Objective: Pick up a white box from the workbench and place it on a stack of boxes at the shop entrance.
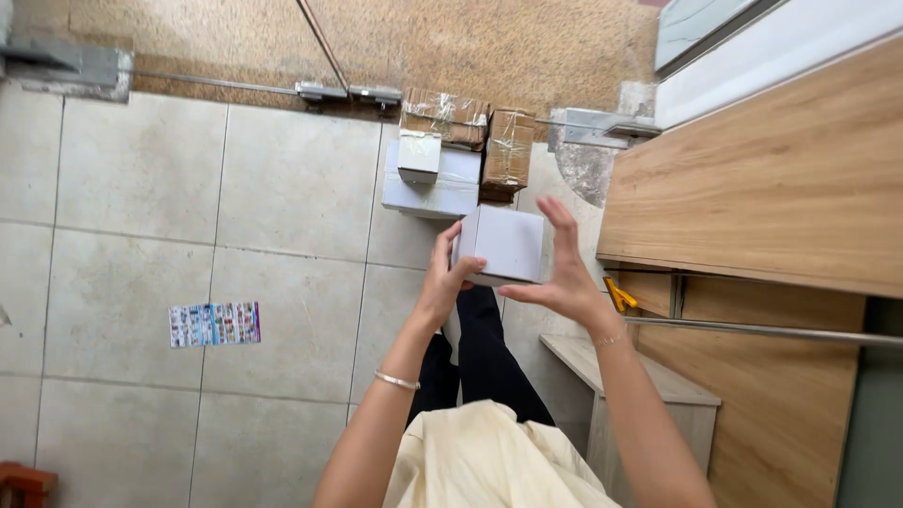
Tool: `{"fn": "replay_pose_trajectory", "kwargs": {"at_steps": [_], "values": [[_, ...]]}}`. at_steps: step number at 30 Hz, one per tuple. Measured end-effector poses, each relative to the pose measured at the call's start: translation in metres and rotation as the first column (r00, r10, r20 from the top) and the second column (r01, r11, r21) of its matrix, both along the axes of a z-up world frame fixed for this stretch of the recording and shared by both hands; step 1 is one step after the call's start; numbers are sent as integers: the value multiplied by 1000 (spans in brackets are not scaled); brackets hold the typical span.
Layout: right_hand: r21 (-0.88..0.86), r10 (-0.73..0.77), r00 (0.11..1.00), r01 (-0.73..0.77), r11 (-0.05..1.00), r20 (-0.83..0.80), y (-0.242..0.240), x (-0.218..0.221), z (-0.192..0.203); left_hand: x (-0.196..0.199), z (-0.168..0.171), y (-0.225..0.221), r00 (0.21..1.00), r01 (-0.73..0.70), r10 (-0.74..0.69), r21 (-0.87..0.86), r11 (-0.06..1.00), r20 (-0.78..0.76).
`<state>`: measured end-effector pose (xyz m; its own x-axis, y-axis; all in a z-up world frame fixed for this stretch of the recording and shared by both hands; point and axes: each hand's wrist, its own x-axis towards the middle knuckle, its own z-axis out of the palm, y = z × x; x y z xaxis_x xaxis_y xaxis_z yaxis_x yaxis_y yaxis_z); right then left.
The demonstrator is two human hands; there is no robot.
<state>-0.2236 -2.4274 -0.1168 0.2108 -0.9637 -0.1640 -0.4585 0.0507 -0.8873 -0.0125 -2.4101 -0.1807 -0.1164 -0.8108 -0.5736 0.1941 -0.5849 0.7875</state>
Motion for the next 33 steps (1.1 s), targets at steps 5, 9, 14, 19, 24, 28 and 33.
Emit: {"fn": "replay_pose_trajectory", "kwargs": {"at_steps": [5, 9, 14, 19, 24, 28, 33], "values": [[-171, 252, 912, -318, 932, -323, -93, 9, -24, -7, -45, -67, 989, -1, 9, -50, 999, 149], [-156, 264, 896, -336, 929, -357, -149, 5, -80, -11, -91, -110, 999, -28, 28, 15, 999, 41], [-148, 258, 904, -322, 935, -341, -201, 2, -191, -18, -199, -122, 994, -57, 49, 80, 995, 95], [-222, 238, 909, -324, 920, -342, -231, 12, -297, -7, -241, -103, 976, -136, 109, 132, 982, 189], [-61, 229, 883, -277, 959, -410, -246, 38, -357, 8, -247, -65, 972, -119, 50, 295, 948, 231], [-8, 238, 876, -266, 964, -419, -250, 51, -383, 14, -255, -45, 969, -125, 46, 322, 938, 242], [-7, 212, 869, -241, 971, -446, -252, 55, -411, 12, -241, -56, 958, -154, 33, 415, 896, 285]]}}
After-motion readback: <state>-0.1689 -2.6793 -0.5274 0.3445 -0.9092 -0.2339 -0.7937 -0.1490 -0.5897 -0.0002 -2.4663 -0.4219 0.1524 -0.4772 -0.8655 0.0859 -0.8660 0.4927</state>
